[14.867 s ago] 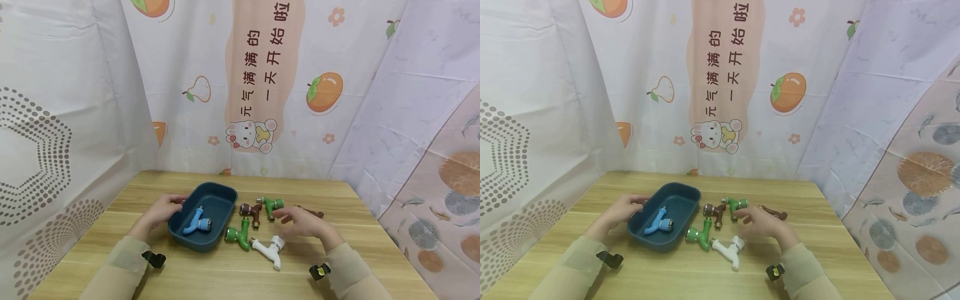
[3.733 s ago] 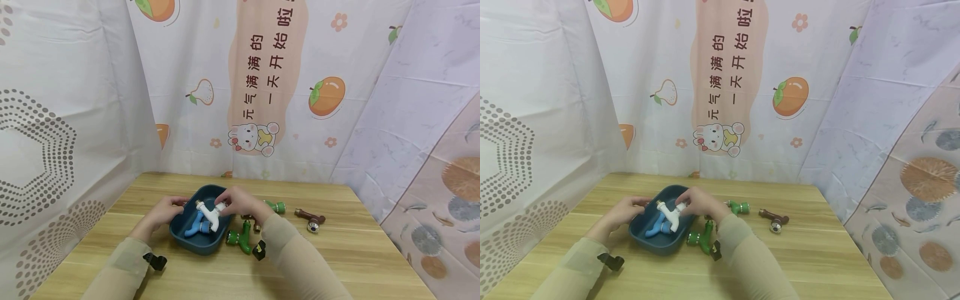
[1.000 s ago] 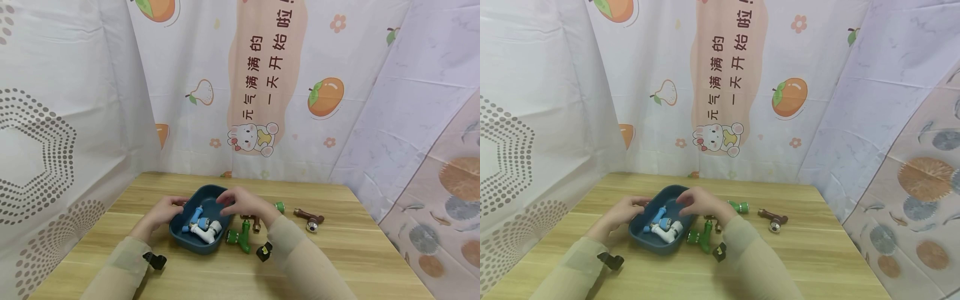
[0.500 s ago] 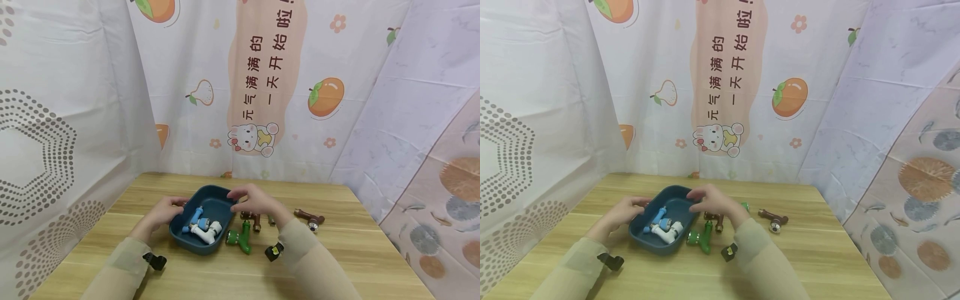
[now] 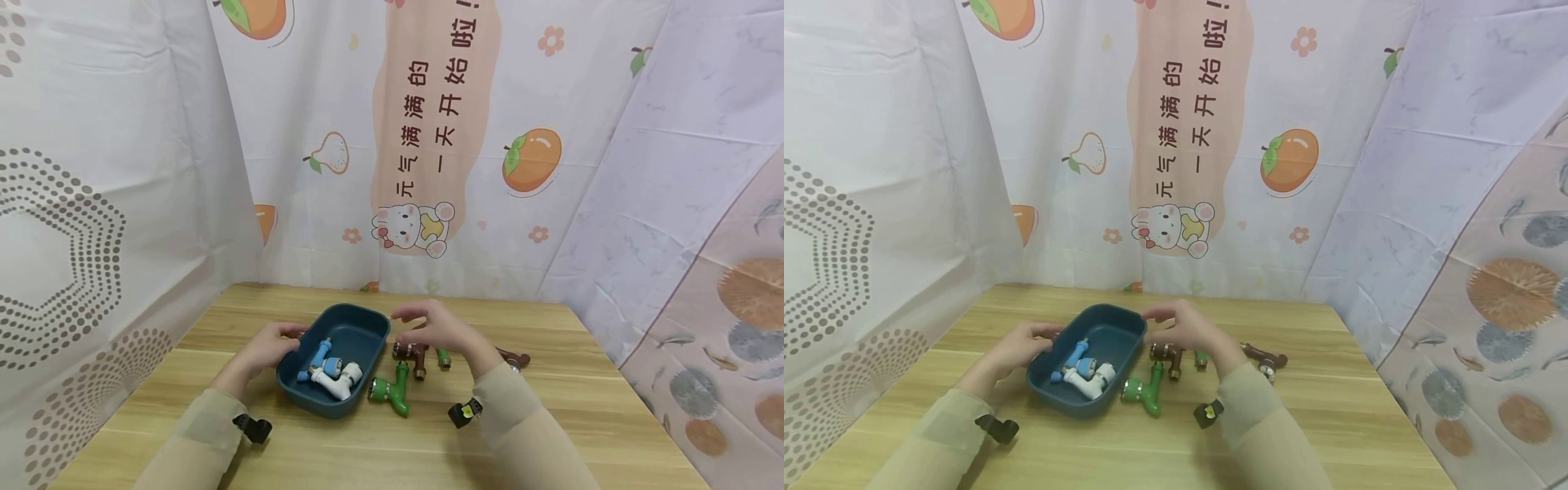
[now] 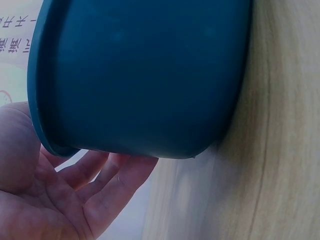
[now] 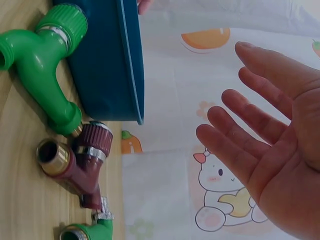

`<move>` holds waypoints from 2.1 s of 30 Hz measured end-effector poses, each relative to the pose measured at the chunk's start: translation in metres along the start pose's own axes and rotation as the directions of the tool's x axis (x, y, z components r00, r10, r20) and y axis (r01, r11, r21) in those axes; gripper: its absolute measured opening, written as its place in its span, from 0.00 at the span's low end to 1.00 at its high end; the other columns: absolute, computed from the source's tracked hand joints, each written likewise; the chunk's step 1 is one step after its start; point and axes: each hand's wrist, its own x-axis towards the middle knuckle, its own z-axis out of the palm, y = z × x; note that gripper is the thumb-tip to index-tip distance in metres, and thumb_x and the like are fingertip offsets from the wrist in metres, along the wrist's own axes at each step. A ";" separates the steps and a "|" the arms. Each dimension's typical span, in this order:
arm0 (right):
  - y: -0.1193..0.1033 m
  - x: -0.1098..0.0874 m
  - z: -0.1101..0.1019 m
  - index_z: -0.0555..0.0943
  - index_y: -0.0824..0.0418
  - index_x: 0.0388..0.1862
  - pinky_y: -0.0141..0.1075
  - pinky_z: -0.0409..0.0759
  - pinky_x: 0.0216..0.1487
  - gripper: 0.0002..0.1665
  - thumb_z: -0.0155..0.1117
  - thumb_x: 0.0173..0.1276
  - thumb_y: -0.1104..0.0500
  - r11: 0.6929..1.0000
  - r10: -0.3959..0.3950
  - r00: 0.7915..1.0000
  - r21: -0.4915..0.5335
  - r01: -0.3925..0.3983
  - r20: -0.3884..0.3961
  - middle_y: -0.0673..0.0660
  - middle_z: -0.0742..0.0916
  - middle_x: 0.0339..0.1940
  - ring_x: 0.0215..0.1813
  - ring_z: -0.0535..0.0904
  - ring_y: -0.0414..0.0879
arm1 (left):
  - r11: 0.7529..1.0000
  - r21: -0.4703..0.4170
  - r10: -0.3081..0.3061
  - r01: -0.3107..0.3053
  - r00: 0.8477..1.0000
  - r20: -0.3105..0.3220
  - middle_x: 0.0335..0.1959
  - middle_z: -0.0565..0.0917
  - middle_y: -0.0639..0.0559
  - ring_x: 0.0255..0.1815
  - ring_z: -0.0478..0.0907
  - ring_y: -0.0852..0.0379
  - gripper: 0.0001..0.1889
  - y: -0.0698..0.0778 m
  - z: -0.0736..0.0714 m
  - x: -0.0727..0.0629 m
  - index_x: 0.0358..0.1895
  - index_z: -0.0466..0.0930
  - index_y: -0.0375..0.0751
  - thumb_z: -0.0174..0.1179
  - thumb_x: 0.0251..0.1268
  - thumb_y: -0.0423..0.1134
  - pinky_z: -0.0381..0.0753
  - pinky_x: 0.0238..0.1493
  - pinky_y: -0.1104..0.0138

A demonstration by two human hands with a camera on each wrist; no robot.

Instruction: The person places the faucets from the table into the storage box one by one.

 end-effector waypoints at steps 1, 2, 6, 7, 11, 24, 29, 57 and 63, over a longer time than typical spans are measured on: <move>0.001 -0.002 -0.001 0.84 0.55 0.61 0.45 0.82 0.56 0.24 0.74 0.65 0.59 1.000 -0.003 1.000 -0.009 0.003 -0.010 0.53 0.84 0.60 0.63 0.77 0.56 | 1.000 0.004 0.000 0.000 1.000 -0.001 0.57 0.79 0.37 0.37 0.81 0.52 0.24 0.000 0.000 0.000 0.67 0.78 0.35 0.55 0.66 0.29 0.86 0.31 0.58; 0.002 -0.003 -0.003 0.83 0.56 0.62 0.46 0.81 0.57 0.25 0.74 0.65 0.59 1.000 -0.009 1.000 -0.016 0.009 -0.019 0.54 0.84 0.61 0.64 0.77 0.57 | 1.000 0.003 -0.003 0.003 1.000 -0.002 0.57 0.79 0.37 0.37 0.81 0.52 0.24 0.000 0.000 0.000 0.66 0.78 0.35 0.55 0.66 0.29 0.86 0.31 0.58; 0.004 -0.011 -0.008 0.83 0.58 0.62 0.50 0.80 0.58 0.25 0.74 0.66 0.58 0.999 -0.032 0.998 -0.045 0.029 -0.055 0.55 0.84 0.61 0.63 0.77 0.56 | 1.000 -0.002 -0.015 0.015 1.000 0.002 0.58 0.79 0.36 0.39 0.81 0.51 0.24 0.000 0.000 0.000 0.67 0.78 0.36 0.55 0.67 0.29 0.86 0.31 0.57; 0.005 -0.012 -0.010 0.83 0.58 0.62 0.51 0.80 0.59 0.25 0.74 0.66 0.57 0.998 -0.037 0.997 -0.048 0.034 -0.063 0.56 0.84 0.61 0.63 0.77 0.56 | 1.000 -0.003 -0.016 0.016 1.000 0.005 0.58 0.78 0.36 0.39 0.81 0.51 0.24 0.000 0.000 0.000 0.67 0.77 0.36 0.55 0.67 0.30 0.86 0.32 0.57; 0.009 -0.019 -0.015 0.83 0.59 0.62 0.53 0.79 0.59 0.26 0.74 0.66 0.58 0.998 -0.033 0.995 -0.049 0.028 -0.093 0.57 0.84 0.61 0.63 0.77 0.58 | 1.000 -0.006 -0.020 0.021 1.000 0.008 0.60 0.78 0.36 0.40 0.81 0.51 0.24 0.000 0.000 0.000 0.67 0.77 0.37 0.55 0.67 0.30 0.86 0.32 0.57; 0.027 -0.039 -0.034 0.83 0.58 0.61 0.51 0.80 0.58 0.27 0.77 0.63 0.56 0.992 0.055 0.972 -0.098 -0.080 -0.229 0.58 0.84 0.61 0.63 0.78 0.58 | 1.000 -0.025 -0.015 0.015 1.000 0.016 0.59 0.79 0.36 0.40 0.81 0.51 0.25 0.000 -0.001 0.001 0.67 0.77 0.35 0.55 0.67 0.29 0.86 0.33 0.57; 0.035 -0.047 -0.039 0.82 0.58 0.63 0.51 0.81 0.57 0.29 0.76 0.64 0.54 0.983 0.075 0.960 -0.143 -0.118 -0.271 0.58 0.84 0.61 0.62 0.78 0.57 | 1.000 -0.023 -0.013 0.013 1.000 0.018 0.58 0.79 0.36 0.40 0.81 0.51 0.25 0.000 -0.001 0.000 0.67 0.77 0.35 0.55 0.66 0.29 0.86 0.33 0.57; 0.076 -0.092 -0.061 0.80 0.65 0.64 0.59 0.78 0.57 0.29 0.72 0.67 0.54 0.905 0.219 0.873 -0.244 -0.349 -0.437 0.66 0.82 0.63 0.60 0.78 0.66 | 0.999 -0.026 -0.018 0.019 1.000 0.019 0.59 0.78 0.36 0.39 0.82 0.50 0.24 -0.002 -0.002 0.003 0.67 0.77 0.36 0.54 0.67 0.29 0.86 0.32 0.56; 0.081 -0.099 -0.063 0.78 0.68 0.65 0.57 0.79 0.54 0.30 0.72 0.68 0.55 0.882 0.282 0.855 -0.232 -0.409 -0.436 0.73 0.81 0.61 0.56 0.80 0.67 | 1.000 -0.018 -0.020 0.021 1.000 0.016 0.60 0.78 0.35 0.40 0.81 0.50 0.24 -0.001 -0.002 0.002 0.67 0.78 0.37 0.55 0.67 0.30 0.86 0.33 0.56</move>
